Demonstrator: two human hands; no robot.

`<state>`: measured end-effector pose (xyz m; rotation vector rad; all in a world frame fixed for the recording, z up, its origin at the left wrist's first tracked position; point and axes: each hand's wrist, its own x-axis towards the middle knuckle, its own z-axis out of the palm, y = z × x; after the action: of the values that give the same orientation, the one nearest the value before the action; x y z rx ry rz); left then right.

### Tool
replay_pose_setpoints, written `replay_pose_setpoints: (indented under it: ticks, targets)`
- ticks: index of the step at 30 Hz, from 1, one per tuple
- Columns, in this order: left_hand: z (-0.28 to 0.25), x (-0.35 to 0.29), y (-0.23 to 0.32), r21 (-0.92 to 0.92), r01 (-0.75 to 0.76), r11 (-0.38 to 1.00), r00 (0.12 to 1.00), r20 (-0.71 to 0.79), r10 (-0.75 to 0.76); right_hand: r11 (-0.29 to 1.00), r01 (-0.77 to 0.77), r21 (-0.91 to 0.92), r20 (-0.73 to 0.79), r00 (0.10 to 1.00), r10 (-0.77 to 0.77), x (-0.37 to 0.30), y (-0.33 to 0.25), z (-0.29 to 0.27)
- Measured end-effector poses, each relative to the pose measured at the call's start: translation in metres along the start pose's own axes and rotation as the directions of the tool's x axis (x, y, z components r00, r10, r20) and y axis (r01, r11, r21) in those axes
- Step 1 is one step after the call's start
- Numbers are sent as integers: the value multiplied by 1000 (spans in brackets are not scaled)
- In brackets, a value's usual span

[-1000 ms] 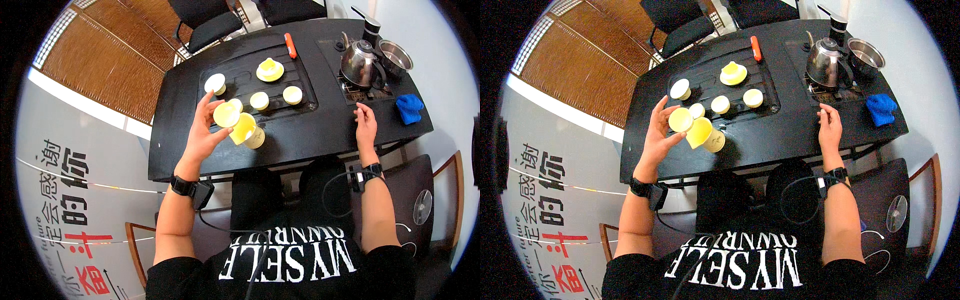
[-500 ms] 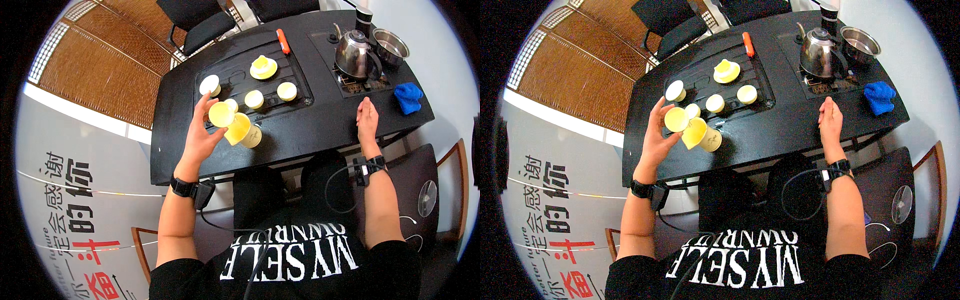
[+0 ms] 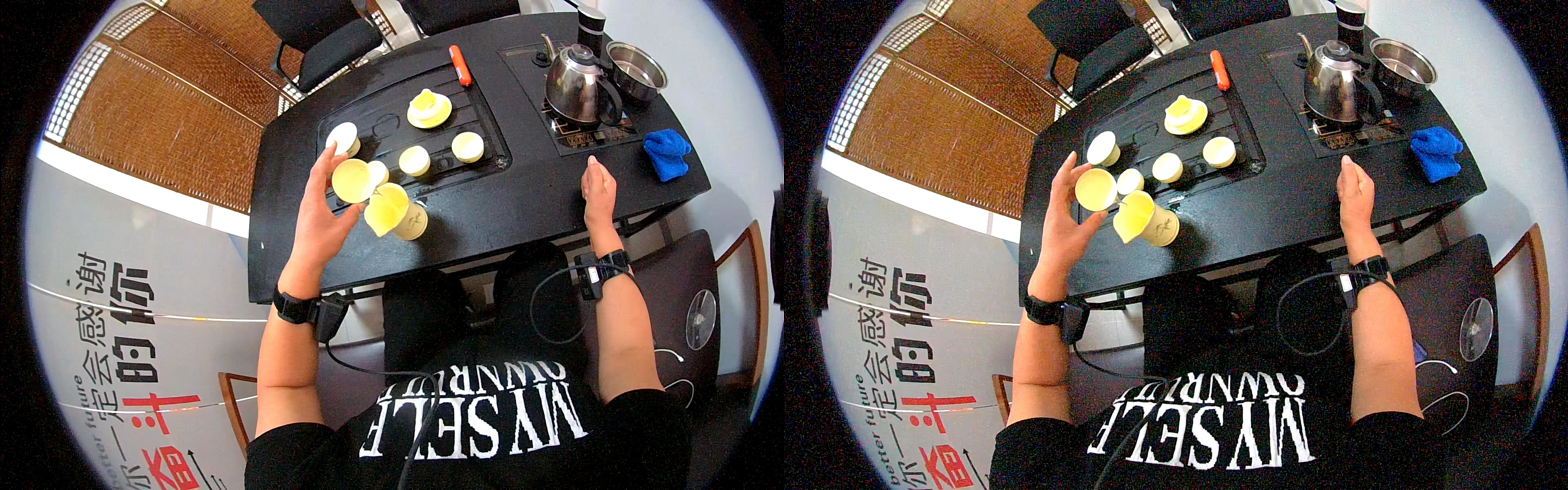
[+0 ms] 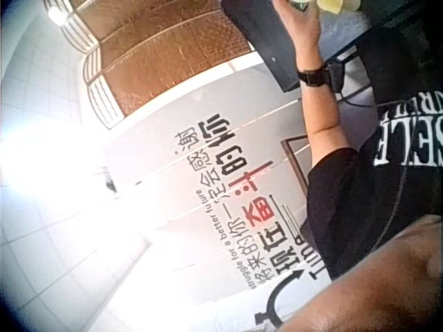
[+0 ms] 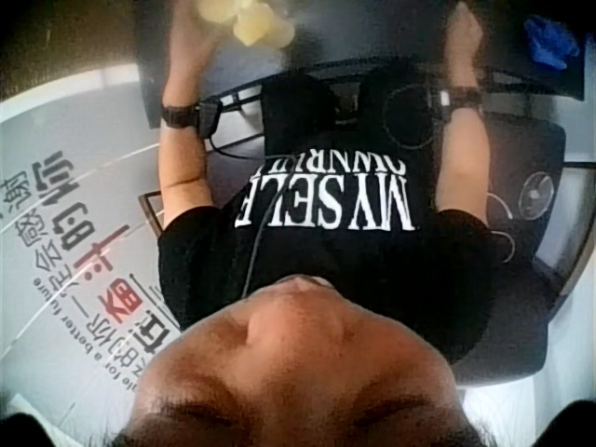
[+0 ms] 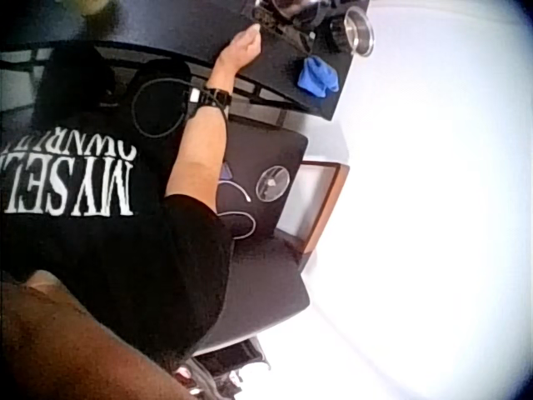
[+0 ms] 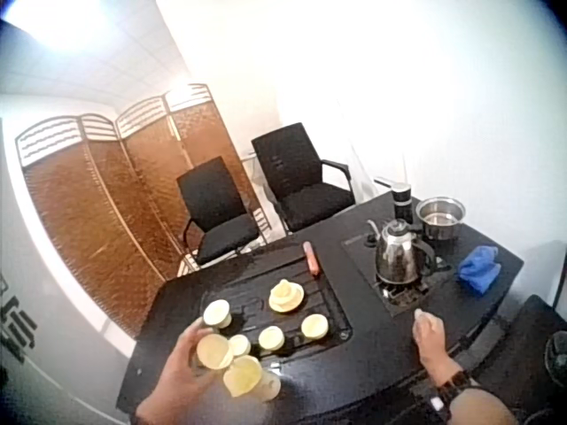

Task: The person arranges several teacups on a tray, pours liquid from a kettle into a pitcher, then fills the teacups from the pitcher before wiping the tray with a blue cloth.

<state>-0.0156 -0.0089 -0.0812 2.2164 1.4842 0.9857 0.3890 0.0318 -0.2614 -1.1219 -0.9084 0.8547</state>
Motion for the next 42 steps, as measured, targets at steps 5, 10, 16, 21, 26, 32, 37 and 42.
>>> replay_pose_setpoints:
  ticks: [5,10,16,21,26,32,37,42]
  targets:
    - [-6,2,7,80,-36,996,999,-16,37,1000,-3,-8,2,1000,3,0,1,0]
    - [-10,4,8,138,-100,985,994,-35,106,1000,-9,28,36,999,8,0,2,0]
    - [-15,9,20,224,-164,961,984,-34,175,1000,2,30,40,999,-3,2,6,-1]
    - [-19,11,28,314,-221,923,969,-38,245,1000,-4,27,44,999,3,3,7,-2]
    - [-21,12,34,405,-282,870,949,-14,314,1000,-3,24,47,999,2,4,8,-3]
    - [-20,10,37,447,-359,820,918,10,397,999,22,-38,37,999,-20,2,8,-1]
    - [-9,4,21,386,-360,849,927,44,373,998,20,-59,36,999,-18,4,10,-4]
    - [3,-7,-14,86,-109,990,993,-37,113,998,9,-60,32,999,-7,1,5,1]
